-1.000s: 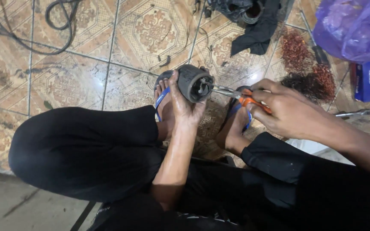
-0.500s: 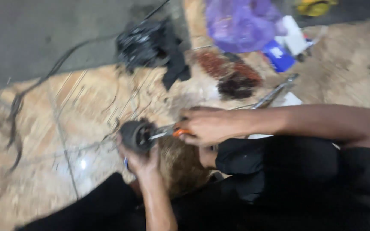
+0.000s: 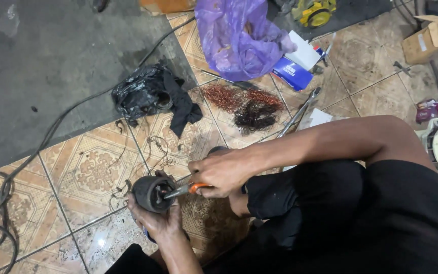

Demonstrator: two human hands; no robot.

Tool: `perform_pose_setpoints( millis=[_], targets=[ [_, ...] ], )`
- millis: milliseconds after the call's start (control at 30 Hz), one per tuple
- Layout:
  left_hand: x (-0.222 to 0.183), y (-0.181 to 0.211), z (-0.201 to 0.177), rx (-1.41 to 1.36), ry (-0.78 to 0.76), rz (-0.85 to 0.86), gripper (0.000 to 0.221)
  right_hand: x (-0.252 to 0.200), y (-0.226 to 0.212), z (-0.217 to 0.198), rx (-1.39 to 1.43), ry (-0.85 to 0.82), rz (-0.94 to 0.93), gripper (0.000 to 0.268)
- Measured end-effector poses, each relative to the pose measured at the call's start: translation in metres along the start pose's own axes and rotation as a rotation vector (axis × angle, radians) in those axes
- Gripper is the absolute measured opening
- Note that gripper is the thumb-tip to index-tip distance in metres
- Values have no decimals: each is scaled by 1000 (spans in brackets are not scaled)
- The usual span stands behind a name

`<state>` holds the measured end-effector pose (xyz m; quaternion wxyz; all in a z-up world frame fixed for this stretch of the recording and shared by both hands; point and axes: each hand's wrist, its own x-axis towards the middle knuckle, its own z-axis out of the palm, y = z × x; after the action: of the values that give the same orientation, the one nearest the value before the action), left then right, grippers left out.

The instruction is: Removing copper windings from an electric motor stator using pliers

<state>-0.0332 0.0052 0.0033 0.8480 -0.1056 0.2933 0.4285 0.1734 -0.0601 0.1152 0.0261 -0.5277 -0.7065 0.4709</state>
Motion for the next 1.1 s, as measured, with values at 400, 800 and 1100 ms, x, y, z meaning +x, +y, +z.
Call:
perform_pose_setpoints(
  millis=[400,800,1100],
  targets=[
    [-6,-7,14,179,82,-51,69,19,16,23,272,145,178,43],
    [-3,-19,14,355,194,-12,72,28,3,28,729,78,543,43],
    [4,-21,3,393,199,-43,66,32,11,19,780,25,589,50]
  ],
)
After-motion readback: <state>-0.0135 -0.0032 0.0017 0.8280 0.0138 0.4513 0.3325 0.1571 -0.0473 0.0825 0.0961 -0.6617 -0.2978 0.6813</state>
